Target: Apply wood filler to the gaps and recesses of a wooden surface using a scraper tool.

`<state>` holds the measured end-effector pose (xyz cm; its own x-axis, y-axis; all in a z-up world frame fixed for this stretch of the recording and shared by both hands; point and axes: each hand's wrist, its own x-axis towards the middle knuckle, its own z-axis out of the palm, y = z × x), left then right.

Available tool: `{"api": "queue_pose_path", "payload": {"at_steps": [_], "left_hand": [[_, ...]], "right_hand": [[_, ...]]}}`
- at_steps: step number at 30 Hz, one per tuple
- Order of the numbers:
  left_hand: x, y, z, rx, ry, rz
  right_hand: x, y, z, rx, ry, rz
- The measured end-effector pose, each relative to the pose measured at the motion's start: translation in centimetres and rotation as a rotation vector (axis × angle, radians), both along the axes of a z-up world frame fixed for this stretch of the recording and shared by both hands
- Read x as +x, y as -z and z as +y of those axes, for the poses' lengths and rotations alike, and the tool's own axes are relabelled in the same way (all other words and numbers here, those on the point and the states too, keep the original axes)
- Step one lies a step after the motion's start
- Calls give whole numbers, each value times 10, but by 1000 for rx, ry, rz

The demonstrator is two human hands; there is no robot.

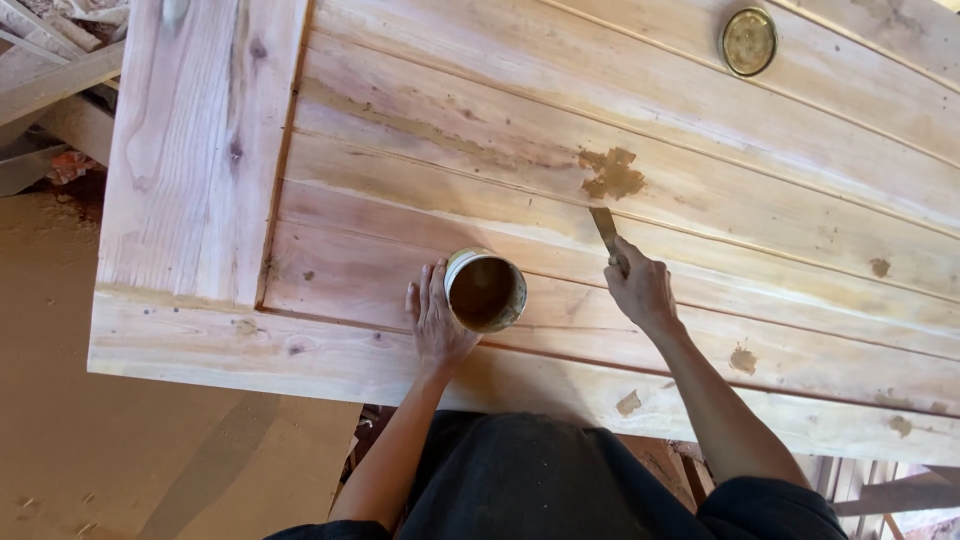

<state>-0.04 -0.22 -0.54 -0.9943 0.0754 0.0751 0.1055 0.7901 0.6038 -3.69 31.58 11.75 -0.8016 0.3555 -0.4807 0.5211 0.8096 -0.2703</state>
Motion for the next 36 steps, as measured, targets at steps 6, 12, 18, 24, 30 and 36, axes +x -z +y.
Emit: {"api": "queue_pose_path", "payload": {"at_steps": [6, 12, 18, 24, 30, 36], "left_hand": [[-1, -2, 2, 4, -10, 1], [-5, -8, 2, -10, -7, 0], [-4, -9, 3, 17, -15, -14], [-4, -7, 4, -7, -19, -7], [-5, -12, 5, 12, -19, 1], [-3, -9, 4, 29, -3, -40]], "right_hand": [[-15, -32, -36, 22, 156, 63], [-52, 47, -40, 52, 70, 81], [-31, 34, -67, -71, 77, -8], [-59, 18, -11, 5, 191, 132], [-59, 64, -34, 37, 218, 106], [-69, 19, -29, -9, 240, 146]]}}
